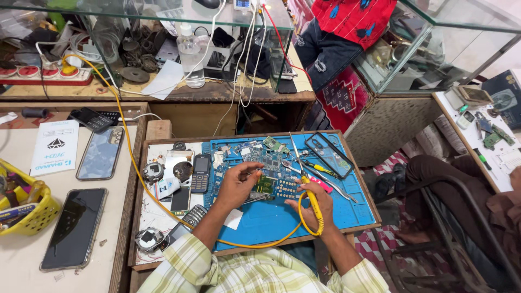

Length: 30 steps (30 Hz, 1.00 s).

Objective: The person uses a soldering iron to apply heat to several small circuit boards on a blue work mat. They hold each board with one hand while applying the soldering iron with the other, then place the boards back on the mat.

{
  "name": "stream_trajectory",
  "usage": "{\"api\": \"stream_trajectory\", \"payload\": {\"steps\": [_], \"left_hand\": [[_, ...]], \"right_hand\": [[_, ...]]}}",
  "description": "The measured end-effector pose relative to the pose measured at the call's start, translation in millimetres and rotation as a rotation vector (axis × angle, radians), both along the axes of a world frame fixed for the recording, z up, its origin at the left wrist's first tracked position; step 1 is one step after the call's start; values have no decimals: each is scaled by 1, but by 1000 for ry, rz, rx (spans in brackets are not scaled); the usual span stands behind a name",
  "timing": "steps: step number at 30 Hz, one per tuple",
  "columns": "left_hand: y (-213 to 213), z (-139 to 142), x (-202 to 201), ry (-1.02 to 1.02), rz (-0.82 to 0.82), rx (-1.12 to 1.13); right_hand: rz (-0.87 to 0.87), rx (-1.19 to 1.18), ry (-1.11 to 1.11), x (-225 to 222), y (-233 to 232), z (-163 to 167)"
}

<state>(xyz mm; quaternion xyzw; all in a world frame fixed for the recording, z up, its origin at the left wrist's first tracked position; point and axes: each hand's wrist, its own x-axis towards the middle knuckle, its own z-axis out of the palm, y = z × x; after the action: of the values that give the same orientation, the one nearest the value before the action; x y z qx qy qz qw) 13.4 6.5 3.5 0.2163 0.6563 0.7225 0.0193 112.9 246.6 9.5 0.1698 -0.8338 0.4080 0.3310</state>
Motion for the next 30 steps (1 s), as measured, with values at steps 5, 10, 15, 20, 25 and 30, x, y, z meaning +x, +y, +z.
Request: {"api": "stream_trajectory", "payload": {"steps": [5,10,15,20,25,30], "left_hand": [[0,4,-3,-60,-8,2],[2,-2,-5,-64,-20,9],[2,-4,-9,-73,-31,21],[1,0,-6,-153,25,-62],[1,2,-9,-182,0,13],[-1,3,-10,-220,-26,49]], "right_hand": [[51,-21,6,-4,-1,3],[43,-2,8,-3,2,0],[41,-1,44,-7,2,0],[44,-30,17,-6,1,3],[53,-20,23,-6,1,5],[30,-4,19,-5,1,5]]}}
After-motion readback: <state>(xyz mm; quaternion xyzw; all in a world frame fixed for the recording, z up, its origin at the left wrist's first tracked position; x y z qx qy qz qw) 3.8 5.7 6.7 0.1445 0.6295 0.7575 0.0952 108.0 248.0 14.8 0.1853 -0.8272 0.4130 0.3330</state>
